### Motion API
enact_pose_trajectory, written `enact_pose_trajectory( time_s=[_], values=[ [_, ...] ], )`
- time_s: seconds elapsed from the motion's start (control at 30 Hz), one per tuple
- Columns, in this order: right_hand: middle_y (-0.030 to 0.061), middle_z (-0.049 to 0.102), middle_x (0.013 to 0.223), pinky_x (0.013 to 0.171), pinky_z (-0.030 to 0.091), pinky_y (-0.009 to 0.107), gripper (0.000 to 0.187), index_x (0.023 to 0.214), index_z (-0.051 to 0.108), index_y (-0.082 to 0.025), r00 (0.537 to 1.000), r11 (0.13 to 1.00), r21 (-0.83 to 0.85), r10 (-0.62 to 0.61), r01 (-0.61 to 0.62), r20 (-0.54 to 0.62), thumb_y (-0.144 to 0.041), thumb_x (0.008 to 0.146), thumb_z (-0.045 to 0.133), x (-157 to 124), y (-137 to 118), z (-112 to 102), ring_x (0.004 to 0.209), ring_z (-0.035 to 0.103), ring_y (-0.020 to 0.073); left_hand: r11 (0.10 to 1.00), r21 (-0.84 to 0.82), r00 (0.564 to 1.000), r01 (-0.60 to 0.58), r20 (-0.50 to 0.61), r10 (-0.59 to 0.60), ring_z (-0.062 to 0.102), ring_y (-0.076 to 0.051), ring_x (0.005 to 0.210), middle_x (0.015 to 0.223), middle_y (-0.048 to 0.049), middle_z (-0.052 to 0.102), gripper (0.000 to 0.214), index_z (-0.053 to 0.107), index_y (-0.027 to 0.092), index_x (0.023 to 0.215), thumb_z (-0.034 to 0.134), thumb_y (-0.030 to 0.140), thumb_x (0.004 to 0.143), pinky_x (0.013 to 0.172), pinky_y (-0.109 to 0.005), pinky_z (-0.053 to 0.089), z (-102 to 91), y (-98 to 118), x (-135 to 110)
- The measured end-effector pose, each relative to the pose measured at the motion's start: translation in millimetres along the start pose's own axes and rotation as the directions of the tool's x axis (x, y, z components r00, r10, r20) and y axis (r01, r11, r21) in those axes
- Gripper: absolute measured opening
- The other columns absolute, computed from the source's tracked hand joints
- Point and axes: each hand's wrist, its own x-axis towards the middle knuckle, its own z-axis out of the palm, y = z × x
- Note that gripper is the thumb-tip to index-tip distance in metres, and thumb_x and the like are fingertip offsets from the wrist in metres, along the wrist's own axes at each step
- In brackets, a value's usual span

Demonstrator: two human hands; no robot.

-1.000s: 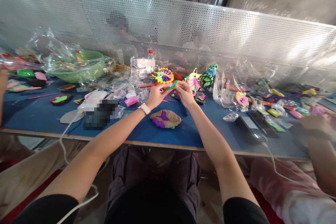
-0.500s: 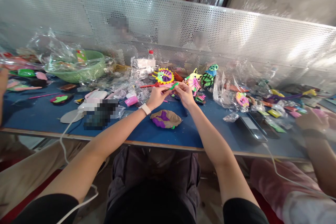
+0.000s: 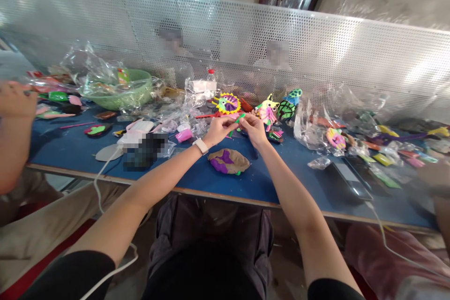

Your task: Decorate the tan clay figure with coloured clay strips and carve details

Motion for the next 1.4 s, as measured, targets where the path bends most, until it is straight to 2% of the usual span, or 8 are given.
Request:
enact_pose_trajectory(
  time_s=[0.1, 0.23, 0.33, 0.43, 0.5, 0.73, 1.17, 1.4],
  values=[
    [-0.0026, 0.081, 0.078, 0.058, 0.059, 0.027, 0.058, 0.091, 0.086, -0.027, 1.0, 1.0, -0.017, -0.006, 0.006, -0.002, -0.07, 0.06, 0.109, 0, 1, 1, 0.062, 0.066, 0.0125, 1.0, -0.005, 1.0, -0.006, 0.026, 0.006, 0.083, -0.026, 0.088, 0.101, -0.0119, 0.089, 0.048, 0.088, 0.017, 0.101, 0.076, 0.063, 0.108, 0.082, -0.038, 0.066, 0.3, 2, -1],
    [-0.003, 0.078, 0.074, 0.056, 0.058, 0.025, 0.059, 0.088, 0.086, -0.026, 1.0, 1.0, -0.019, -0.009, 0.009, -0.016, -0.071, 0.058, 0.109, -1, 1, 3, 0.06, 0.065, 0.0114, 0.999, 0.04, 0.999, -0.032, -0.022, 0.033, 0.079, -0.025, 0.081, 0.086, -0.0101, 0.085, 0.06, 0.083, 0.018, 0.086, 0.069, 0.073, 0.108, 0.079, -0.038, 0.063, 0.2, 4, -2],
    [-0.0031, 0.077, 0.075, 0.054, 0.057, 0.024, 0.059, 0.085, 0.086, -0.026, 1.0, 1.0, -0.03, -0.012, 0.011, -0.026, -0.074, 0.059, 0.108, -1, 1, 3, 0.059, 0.063, 0.0104, 0.999, 0.006, 0.999, -0.037, -0.028, 0.037, 0.077, -0.024, 0.08, 0.084, -0.0096, 0.083, 0.063, 0.082, 0.018, 0.09, 0.067, 0.077, 0.107, 0.075, -0.037, 0.062, 0.6, 5, -2],
    [-0.0038, 0.074, 0.07, 0.052, 0.053, 0.024, 0.061, 0.084, 0.083, -0.026, 1.0, 0.999, -0.048, -0.011, 0.01, -0.017, -0.078, 0.06, 0.106, -1, 1, 3, 0.058, 0.062, 0.0107, 0.995, -0.098, 0.998, 0.022, 0.064, -0.016, 0.069, -0.02, 0.066, 0.072, -0.0055, 0.075, 0.07, 0.081, 0.018, 0.093, 0.062, 0.084, 0.106, 0.062, -0.033, 0.055, 2.2, 4, -2],
    [-0.004, 0.071, 0.066, 0.051, 0.051, 0.025, 0.065, 0.087, 0.083, -0.025, 1.0, 0.998, -0.068, -0.001, 0.001, 0.001, -0.08, 0.06, 0.104, -1, 1, 3, 0.057, 0.063, 0.0122, 0.985, -0.155, 0.992, 0.07, 0.114, -0.052, 0.06, -0.016, 0.059, 0.066, -0.0031, 0.068, 0.076, 0.077, 0.018, 0.085, 0.059, 0.09, 0.103, 0.056, -0.031, 0.047, 3.6, 3, -2],
    [-0.0024, 0.067, 0.063, 0.052, 0.05, 0.028, 0.073, 0.077, 0.073, -0.024, 0.999, 0.988, -0.146, 0.04, -0.043, -0.024, -0.09, 0.057, 0.099, -2, 0, 4, 0.057, 0.059, 0.0138, 0.957, -0.256, 0.988, 0.139, 0.094, -0.119, 0.049, -0.012, 0.057, 0.065, -0.0005, 0.061, 0.082, 0.066, 0.019, 0.074, 0.07, 0.099, 0.087, 0.055, -0.028, 0.037, 6.1, 7, -1],
    [-0.0026, 0.063, 0.062, 0.049, 0.046, 0.027, 0.076, 0.075, 0.073, -0.024, 0.995, 0.987, -0.155, 0.035, -0.05, -0.098, -0.094, 0.054, 0.096, -3, 1, 8, 0.057, 0.056, 0.0138, 0.947, -0.265, 0.981, 0.184, 0.108, -0.16, 0.048, -0.012, 0.055, 0.061, -0.0001, 0.059, 0.082, 0.063, 0.019, 0.069, 0.069, 0.099, 0.088, 0.053, -0.027, 0.036, 6.7, 10, -2],
    [-0.0028, 0.062, 0.063, 0.048, 0.044, 0.027, 0.074, 0.074, 0.07, -0.024, 0.996, 0.983, -0.165, 0.08, -0.084, -0.033, -0.092, 0.061, 0.094, -4, 3, 7, 0.057, 0.056, 0.0131, 0.929, -0.307, 0.974, 0.206, 0.153, -0.165, 0.052, -0.011, 0.054, 0.062, 0.0009, 0.059, 0.077, 0.06, 0.02, 0.071, 0.071, 0.093, 0.093, 0.054, -0.027, 0.041, 10.0, 12, -4]
  ],
)
